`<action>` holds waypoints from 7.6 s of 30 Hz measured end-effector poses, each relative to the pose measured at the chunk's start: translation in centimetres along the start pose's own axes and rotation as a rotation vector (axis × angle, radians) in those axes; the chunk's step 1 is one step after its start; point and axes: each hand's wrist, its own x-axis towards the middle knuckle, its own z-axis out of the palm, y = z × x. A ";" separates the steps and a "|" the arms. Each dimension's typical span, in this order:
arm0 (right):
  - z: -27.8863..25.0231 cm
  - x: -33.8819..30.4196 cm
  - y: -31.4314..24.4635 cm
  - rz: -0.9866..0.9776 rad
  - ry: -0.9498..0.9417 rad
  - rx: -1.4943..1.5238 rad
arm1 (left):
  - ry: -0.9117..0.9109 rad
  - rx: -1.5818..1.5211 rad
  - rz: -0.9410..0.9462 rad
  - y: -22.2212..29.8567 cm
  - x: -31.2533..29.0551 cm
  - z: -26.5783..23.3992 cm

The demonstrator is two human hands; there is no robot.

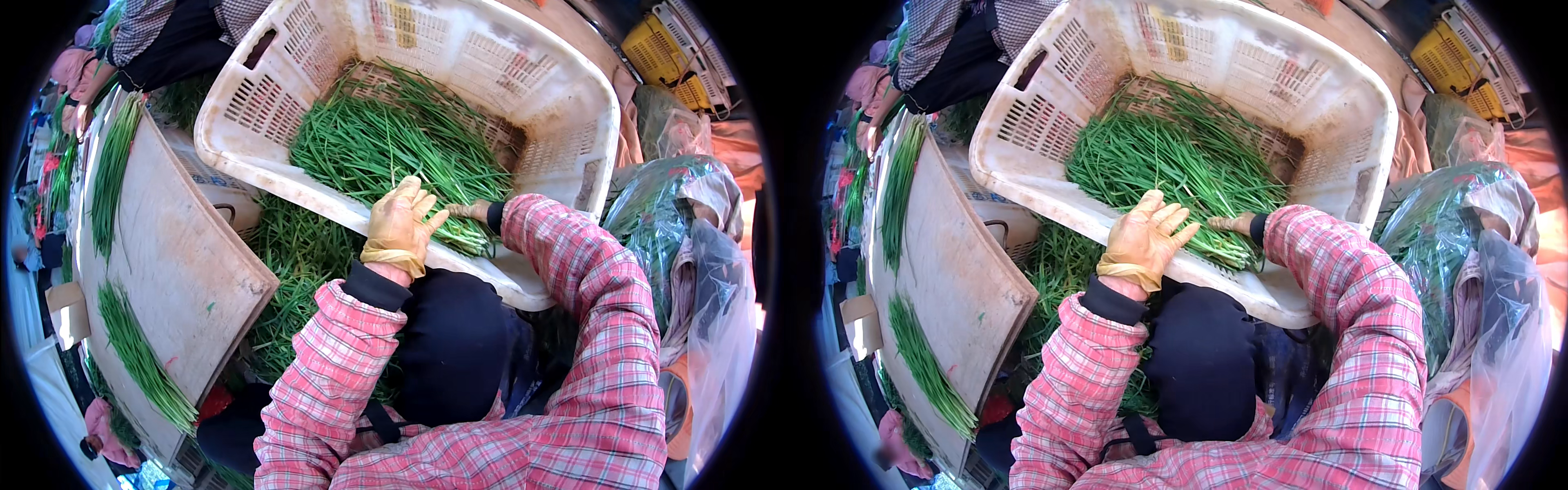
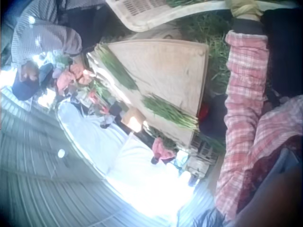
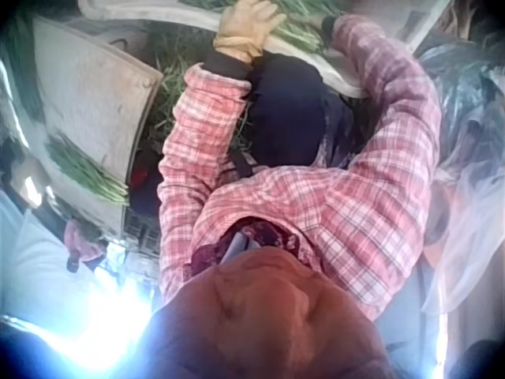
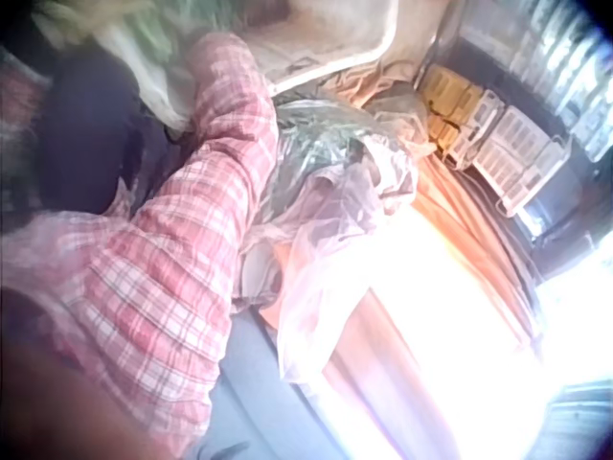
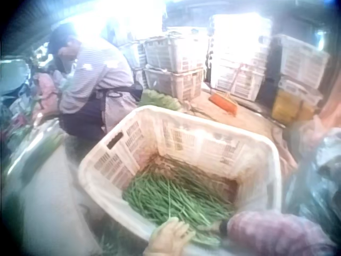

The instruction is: The person sorts bunches of green chives by hand, removing individual leaves and placing the cleaned bundles into a plastic crate.

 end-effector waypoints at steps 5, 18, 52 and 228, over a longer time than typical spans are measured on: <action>-1.8 0.3 -0.3 -0.066 -0.074 0.343 | 0.025 -0.043 -0.058 0.3 0.6 0.0; 1.0 0.3 0.3 -0.020 -0.097 0.728 | 0.193 0.154 -0.120 1.2 1.9 0.2; 2.9 2.2 -1.9 -0.427 0.135 0.787 | 0.574 0.569 0.046 -1.3 9.5 -1.7; 28.3 -34.4 -9.6 -0.630 -0.450 0.327 | -0.637 -0.249 0.499 5.1 -32.3 -16.1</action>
